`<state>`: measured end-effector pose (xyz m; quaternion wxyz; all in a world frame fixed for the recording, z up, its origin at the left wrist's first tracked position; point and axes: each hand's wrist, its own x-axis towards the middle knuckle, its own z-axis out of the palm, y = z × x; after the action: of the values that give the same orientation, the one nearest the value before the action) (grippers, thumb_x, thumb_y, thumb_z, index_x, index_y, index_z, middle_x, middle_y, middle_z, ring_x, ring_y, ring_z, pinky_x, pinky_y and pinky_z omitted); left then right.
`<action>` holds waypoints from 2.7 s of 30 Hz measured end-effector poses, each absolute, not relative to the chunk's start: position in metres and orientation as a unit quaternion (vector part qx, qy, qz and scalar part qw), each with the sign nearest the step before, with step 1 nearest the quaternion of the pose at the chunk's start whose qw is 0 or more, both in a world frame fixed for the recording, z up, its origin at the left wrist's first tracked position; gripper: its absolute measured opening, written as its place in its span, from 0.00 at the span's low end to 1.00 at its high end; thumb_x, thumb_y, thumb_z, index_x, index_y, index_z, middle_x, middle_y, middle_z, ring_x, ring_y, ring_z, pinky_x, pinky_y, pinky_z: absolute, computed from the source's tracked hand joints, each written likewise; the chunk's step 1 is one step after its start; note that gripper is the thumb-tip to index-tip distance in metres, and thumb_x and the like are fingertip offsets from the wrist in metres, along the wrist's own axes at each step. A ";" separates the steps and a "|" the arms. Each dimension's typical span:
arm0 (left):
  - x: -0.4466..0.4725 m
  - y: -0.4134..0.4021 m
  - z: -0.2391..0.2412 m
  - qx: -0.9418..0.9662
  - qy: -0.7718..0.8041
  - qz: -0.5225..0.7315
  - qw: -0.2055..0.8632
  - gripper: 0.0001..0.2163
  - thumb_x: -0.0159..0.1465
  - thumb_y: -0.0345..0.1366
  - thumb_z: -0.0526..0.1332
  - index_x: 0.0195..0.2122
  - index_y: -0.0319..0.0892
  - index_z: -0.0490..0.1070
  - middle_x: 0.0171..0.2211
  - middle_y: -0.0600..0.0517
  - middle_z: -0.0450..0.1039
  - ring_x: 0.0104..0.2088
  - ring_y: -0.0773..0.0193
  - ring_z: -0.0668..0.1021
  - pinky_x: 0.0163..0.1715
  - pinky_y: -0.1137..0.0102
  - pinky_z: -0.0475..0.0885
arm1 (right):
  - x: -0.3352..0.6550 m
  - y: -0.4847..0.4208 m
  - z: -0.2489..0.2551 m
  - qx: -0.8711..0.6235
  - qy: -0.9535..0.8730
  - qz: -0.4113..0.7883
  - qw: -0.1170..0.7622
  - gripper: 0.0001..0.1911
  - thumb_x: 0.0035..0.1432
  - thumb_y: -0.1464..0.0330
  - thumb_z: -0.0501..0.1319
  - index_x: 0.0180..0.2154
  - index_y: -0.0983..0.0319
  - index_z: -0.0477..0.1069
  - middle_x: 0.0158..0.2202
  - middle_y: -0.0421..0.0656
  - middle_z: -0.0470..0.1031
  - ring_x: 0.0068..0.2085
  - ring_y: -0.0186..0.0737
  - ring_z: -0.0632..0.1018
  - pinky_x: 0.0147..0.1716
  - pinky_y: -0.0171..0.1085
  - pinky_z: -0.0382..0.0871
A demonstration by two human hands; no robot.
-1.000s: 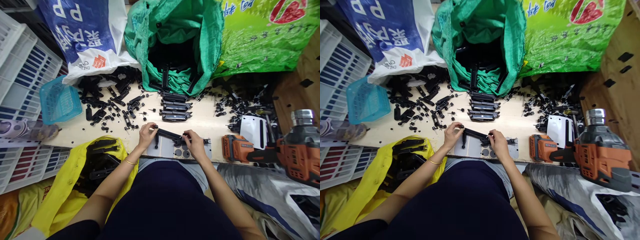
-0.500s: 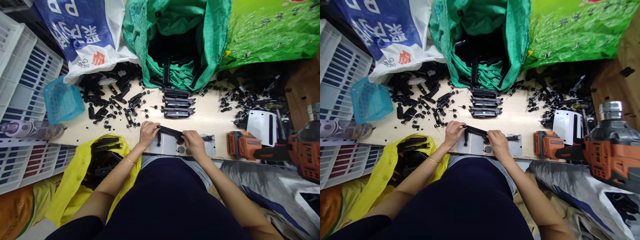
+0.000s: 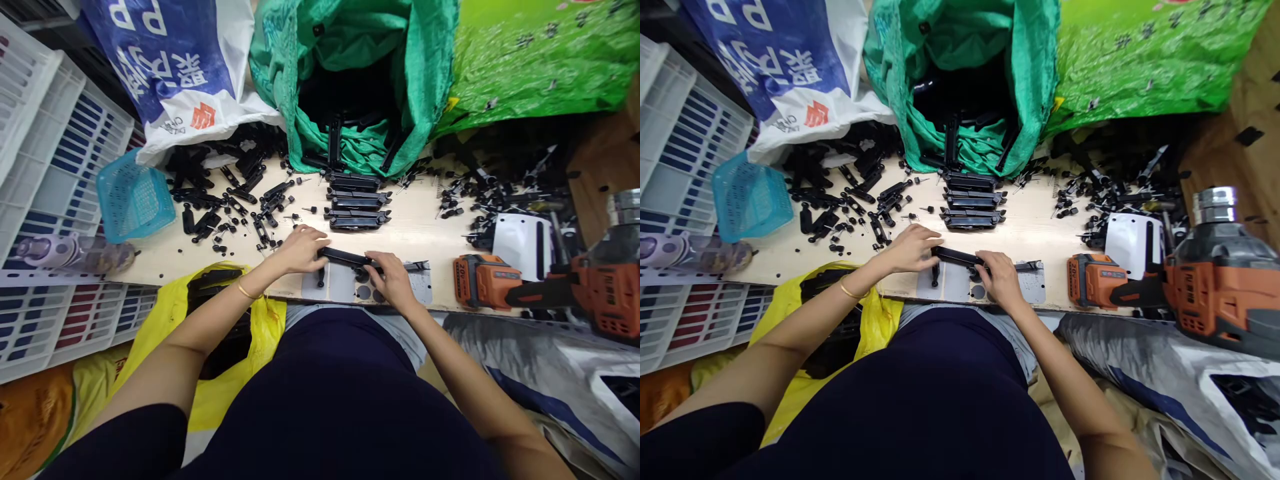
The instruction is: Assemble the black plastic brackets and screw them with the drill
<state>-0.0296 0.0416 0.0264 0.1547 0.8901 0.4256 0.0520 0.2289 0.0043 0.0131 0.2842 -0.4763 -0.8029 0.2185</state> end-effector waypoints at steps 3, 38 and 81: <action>-0.002 0.047 0.028 0.904 0.396 -0.022 0.158 0.16 0.56 0.37 0.65 0.46 0.39 0.71 0.44 0.43 0.72 0.45 0.52 0.74 0.42 0.62 0.70 | 0.250 -0.009 0.026 -0.539 -0.751 0.206 0.321 0.17 0.60 0.60 0.56 0.48 0.62 0.70 0.47 0.51 0.74 0.48 0.48 0.74 0.49 0.47 0.67; 0.059 -0.010 0.044 0.382 0.391 0.271 0.793 0.32 0.48 0.62 0.63 0.40 0.37 0.72 0.24 0.51 0.70 0.26 0.65 0.71 0.27 0.71 0.65 | 0.181 -0.004 0.056 -0.584 -0.345 0.503 0.536 0.23 0.52 0.48 0.60 0.22 0.62 0.68 0.19 0.39 0.72 0.18 0.32 0.69 0.17 0.32 0.61; 0.068 0.004 0.055 0.384 0.440 0.265 0.768 0.38 0.56 0.68 0.41 0.46 0.39 0.68 0.19 0.53 0.68 0.17 0.68 0.70 0.17 0.74 0.65 | 0.170 0.015 0.060 -0.604 -0.291 0.441 0.596 0.23 0.53 0.50 0.58 0.20 0.62 0.70 0.20 0.41 0.72 0.22 0.33 0.72 0.22 0.32 0.65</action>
<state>0.0685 0.0037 0.0550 0.7676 0.3840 0.4398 0.2646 0.1697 0.0153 0.0600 0.5963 -0.6041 -0.2911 0.4413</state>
